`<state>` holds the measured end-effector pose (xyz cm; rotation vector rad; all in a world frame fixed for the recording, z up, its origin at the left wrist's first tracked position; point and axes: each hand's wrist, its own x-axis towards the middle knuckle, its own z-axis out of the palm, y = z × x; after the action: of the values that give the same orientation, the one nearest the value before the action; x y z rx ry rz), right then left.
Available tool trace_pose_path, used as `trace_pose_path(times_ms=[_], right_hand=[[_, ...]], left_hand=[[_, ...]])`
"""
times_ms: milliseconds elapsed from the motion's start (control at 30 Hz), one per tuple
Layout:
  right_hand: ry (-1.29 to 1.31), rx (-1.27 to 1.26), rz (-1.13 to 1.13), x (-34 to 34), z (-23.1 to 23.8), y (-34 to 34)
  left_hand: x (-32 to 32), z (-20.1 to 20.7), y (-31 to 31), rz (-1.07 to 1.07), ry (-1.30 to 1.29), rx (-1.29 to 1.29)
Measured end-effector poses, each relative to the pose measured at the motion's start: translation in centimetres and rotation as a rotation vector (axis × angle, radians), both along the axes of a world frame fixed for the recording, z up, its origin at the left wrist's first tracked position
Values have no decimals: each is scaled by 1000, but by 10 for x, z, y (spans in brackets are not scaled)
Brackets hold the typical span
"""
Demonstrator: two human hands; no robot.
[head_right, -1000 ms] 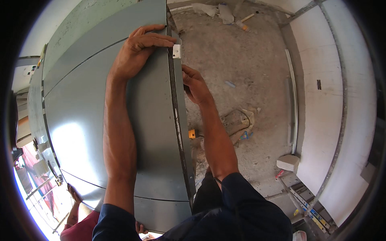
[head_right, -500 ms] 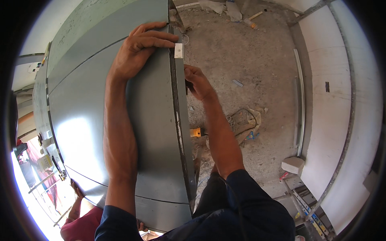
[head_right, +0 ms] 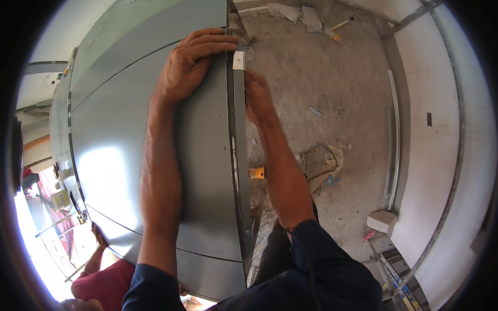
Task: The person aligns and secures large gray ceiling panels using metal clips and a utility knife. They measure and mark the panels with a tape measure and pencil, then use a caulking gun to apply sealant along the panel seams. A coworker assists with measurements and positioning.
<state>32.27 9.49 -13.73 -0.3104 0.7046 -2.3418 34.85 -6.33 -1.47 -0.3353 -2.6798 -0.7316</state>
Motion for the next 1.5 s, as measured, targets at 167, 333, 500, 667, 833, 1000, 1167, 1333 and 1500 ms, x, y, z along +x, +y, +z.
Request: trace_pose_path(times_ms=[167,333,500,667,833,1000,1167,1333,1500], right_hand=[[33,23,29,-9,0,0],[43,46,1,0,2,1],[8,156,-74,11,3,3],[26,95,-96,10,-6,-6],[62,37,-98,5,-15,-8],[82,86,-130,5,-16,-8],[141,158,-153,8,-12,-5],[124,158,-204,22,-13,-5],[99,135,-191,28,-13,-3]], left_hand=[[5,3,6,57,-46,142],[5,5,12,96,-17,199],[7,4,10,113,-114,274],[5,3,7,78,-113,340],[4,2,5,79,-149,398],[2,1,-1,33,-166,449],[4,5,-3,20,-193,453],[7,8,-2,-49,-221,479],[7,7,-3,-57,-227,429]])
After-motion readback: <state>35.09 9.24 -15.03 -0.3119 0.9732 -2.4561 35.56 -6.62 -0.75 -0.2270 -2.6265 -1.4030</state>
